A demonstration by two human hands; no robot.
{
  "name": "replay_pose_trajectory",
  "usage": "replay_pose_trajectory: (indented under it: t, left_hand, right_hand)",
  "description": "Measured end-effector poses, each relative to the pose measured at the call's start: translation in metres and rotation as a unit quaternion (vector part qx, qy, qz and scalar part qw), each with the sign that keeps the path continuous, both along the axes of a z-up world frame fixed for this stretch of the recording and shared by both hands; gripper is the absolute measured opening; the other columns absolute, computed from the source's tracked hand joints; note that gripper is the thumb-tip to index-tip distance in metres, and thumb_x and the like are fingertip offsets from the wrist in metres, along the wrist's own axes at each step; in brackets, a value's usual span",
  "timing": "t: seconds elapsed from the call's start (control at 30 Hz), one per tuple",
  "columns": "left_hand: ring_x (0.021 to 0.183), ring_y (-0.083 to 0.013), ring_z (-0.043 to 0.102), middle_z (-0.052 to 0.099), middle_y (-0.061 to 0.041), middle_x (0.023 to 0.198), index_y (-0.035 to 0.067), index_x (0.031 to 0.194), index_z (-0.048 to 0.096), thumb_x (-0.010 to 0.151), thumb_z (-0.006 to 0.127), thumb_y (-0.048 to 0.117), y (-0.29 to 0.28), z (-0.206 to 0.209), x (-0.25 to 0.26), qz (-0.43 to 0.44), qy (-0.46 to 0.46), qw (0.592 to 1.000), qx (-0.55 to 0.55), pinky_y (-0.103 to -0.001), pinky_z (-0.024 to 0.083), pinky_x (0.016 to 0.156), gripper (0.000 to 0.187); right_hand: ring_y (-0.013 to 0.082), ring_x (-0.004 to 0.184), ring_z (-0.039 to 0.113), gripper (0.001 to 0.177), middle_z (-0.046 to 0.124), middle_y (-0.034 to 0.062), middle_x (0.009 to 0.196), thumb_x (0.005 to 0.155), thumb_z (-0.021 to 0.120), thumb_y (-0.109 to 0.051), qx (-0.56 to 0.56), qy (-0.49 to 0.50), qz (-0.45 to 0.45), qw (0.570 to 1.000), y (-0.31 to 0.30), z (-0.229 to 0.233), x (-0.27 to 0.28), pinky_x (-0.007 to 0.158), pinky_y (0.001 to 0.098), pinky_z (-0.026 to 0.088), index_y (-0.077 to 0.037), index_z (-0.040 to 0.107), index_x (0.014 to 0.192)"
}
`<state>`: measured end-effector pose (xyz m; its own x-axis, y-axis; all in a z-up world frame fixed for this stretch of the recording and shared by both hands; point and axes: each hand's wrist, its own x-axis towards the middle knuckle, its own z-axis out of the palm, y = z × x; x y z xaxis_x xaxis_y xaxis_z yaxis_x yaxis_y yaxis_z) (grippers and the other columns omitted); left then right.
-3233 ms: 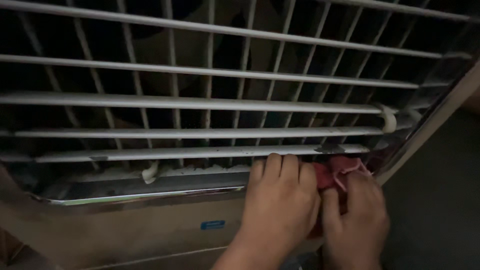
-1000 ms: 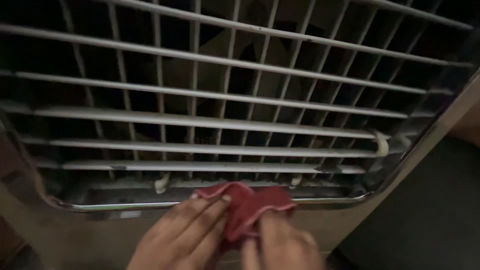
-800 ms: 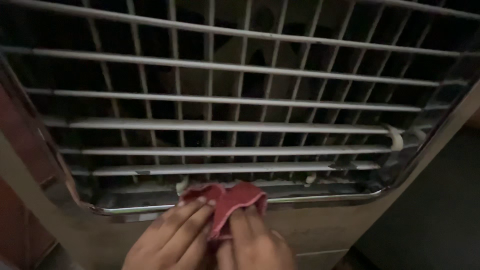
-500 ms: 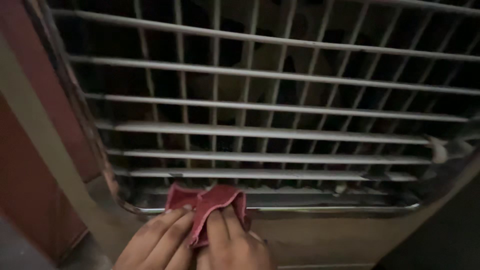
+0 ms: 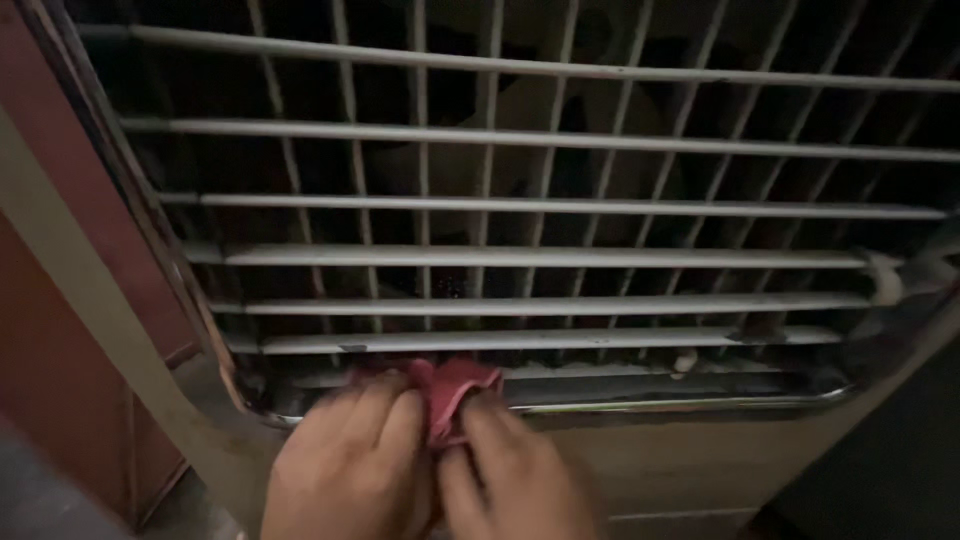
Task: The person uses a red cloth to wipe the metal grill and the front panel of a large appliance. They clean the horizontal bars of the grill and then move to the lower section of the appliance's body.
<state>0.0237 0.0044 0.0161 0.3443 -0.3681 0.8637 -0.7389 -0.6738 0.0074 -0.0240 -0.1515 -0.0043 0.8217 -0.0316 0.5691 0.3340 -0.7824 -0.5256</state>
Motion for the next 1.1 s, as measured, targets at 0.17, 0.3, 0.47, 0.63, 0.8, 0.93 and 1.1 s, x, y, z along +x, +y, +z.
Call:
replay_pose_trajectory:
  t: [0.17,0.3,0.47,0.63,0.8,0.93,1.1]
  left_hand:
    - [0.095,-0.0298,0.07,0.073,-0.013,0.1,0.005,0.097,0.069,0.076,0.068,0.021,-0.039,-0.003,-0.015,-0.01,0.046,0.997,0.054,-0.043,0.053,0.083,0.026]
    - [0.113,-0.034,0.068,0.072,-0.021,0.115,-0.005,0.112,0.067,0.076,0.064,0.013,-0.085,-0.011,-0.027,-0.064,0.017,0.998,0.003,-0.044,0.05,0.098,0.04]
    - [0.121,-0.0345,0.063,0.069,-0.02,0.123,-0.006,0.12,0.064,0.079,0.064,0.01,-0.119,-0.021,-0.028,-0.146,0.037,0.987,-0.048,-0.049,0.044,0.112,0.044]
    - [0.118,-0.0278,0.063,0.069,-0.013,0.121,0.0,0.12,0.064,0.087,0.066,0.011,-0.137,-0.026,-0.026,-0.123,-0.003,0.989,-0.078,-0.047,0.044,0.109,0.035]
    - [0.118,-0.027,0.064,0.069,-0.013,0.118,0.0,0.12,0.064,0.089,0.065,0.014,-0.134,-0.027,-0.028,-0.131,-0.01,0.986,-0.099,-0.046,0.043,0.11,0.034]
    - [0.112,-0.0295,0.065,0.07,-0.014,0.11,0.001,0.111,0.064,0.087,0.065,0.015,-0.131,-0.022,-0.031,-0.143,0.062,0.983,-0.092,-0.047,0.044,0.104,0.028]
    - [0.102,-0.0321,0.066,0.072,-0.014,0.101,0.004,0.101,0.066,0.086,0.064,0.013,-0.133,-0.015,-0.035,-0.143,0.1,0.978,-0.111,-0.05,0.044,0.099,0.018]
  right_hand:
    - [0.0412,0.095,0.071,0.029,0.075,0.0197,0.102,0.084,0.063,-0.021,0.013,0.063,-0.044,0.997,-0.05,0.025,-0.021,0.075,0.0481,0.056,-0.007,0.07,0.109]
    - [0.0422,0.089,0.07,0.022,0.073,0.0213,0.09,0.085,0.063,-0.02,0.002,0.061,-0.112,0.992,-0.08,0.034,-0.04,0.072,0.0469,0.055,-0.003,0.068,0.096]
    - [0.0424,0.08,0.069,0.023,0.071,0.0213,0.088,0.084,0.062,-0.018,-0.009,0.024,-0.205,0.978,-0.098,0.036,-0.051,0.066,0.0484,0.052,-0.002,0.07,0.099]
    - [0.0399,0.074,0.069,0.019,0.07,0.0198,0.086,0.087,0.061,-0.016,-0.024,0.009,-0.249,0.968,-0.105,0.034,-0.053,0.064,0.0477,0.052,-0.001,0.069,0.097]
    - [0.0412,0.079,0.067,0.017,0.068,0.0206,0.091,0.085,0.062,-0.01,-0.073,-0.103,-0.22,0.967,-0.096,0.022,-0.046,0.067,0.0478,0.052,0.001,0.067,0.097]
    - [0.043,0.083,0.066,0.02,0.067,0.0216,0.093,0.086,0.057,-0.007,-0.061,-0.131,-0.204,0.968,-0.093,0.018,-0.037,0.07,0.0484,0.052,0.001,0.067,0.102]
    - [0.0439,0.087,0.067,0.024,0.069,0.0228,0.1,0.091,0.052,-0.006,-0.038,-0.168,-0.157,0.972,-0.092,0.015,-0.036,0.077,0.0489,0.054,0.001,0.067,0.108]
